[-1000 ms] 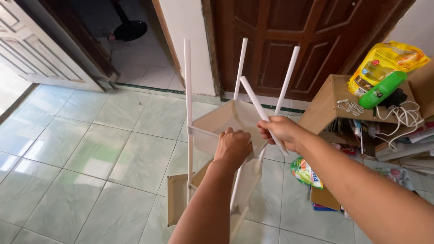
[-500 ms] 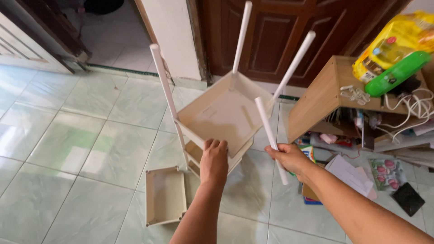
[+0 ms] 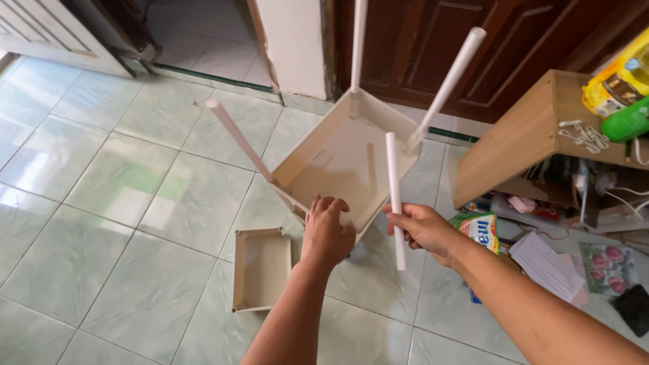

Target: The person assembles a white plastic rolling cart by inserting vertical poles into the trays and securing them with small white plastic clips. They handle multiple trays and poles, moving the partially assembled unit to the floor to continue attaching components.

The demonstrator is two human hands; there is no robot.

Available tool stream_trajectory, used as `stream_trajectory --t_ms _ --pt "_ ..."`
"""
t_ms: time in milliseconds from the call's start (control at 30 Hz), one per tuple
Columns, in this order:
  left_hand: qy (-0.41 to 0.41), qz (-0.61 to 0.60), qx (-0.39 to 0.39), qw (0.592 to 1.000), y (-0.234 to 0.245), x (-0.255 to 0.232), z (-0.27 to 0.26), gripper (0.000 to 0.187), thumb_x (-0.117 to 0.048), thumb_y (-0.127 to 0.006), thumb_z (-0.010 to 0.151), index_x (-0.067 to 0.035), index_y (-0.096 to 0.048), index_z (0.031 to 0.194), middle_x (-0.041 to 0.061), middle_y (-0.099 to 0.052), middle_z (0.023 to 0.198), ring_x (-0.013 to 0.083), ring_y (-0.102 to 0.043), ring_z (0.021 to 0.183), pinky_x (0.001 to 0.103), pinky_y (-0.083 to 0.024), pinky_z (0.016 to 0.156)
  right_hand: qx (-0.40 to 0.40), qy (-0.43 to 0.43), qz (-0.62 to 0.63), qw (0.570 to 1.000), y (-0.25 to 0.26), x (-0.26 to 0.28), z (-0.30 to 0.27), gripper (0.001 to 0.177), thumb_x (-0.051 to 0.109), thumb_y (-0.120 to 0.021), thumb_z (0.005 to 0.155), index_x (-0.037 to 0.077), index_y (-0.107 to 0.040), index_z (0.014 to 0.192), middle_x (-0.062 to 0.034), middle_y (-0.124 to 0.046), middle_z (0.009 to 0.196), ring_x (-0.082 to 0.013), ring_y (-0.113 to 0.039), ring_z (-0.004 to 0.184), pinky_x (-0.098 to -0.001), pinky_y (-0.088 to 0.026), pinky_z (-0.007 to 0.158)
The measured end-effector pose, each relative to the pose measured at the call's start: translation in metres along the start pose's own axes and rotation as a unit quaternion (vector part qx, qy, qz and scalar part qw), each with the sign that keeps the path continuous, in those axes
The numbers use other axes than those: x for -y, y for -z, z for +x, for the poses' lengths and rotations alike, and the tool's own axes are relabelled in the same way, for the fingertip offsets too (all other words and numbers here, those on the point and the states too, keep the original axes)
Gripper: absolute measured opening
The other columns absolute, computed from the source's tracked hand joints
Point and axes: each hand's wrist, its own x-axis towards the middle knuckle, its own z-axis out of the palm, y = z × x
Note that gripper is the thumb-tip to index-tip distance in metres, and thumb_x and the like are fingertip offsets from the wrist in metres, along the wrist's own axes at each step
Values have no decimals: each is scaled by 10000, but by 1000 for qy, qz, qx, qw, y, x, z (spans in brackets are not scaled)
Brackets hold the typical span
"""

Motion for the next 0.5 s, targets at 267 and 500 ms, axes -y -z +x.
stream_trajectory --t_ms 267,500 --pt "83 -50 -127 987 62 33 -23 143 -55 -644 826 -59 -659 968 136 -683 1114 360 -635 1113 433 -505 942 115 42 -70 990 -104 55 -7 486 393 -596 961 128 -636 1367 26 -657 760 -63 -465 616 -237 -370 549" --pt "218 -61 -147 963 108 136 -82 112 -112 -646 856 -62 -694 944 129 -741 967 298 -722 934 397 -550 826 207 22 -146 967 -198 25 15 423 387 -620 958 131 -728 1277 39 -667 756 -60 -474 619 -237 -371 539"
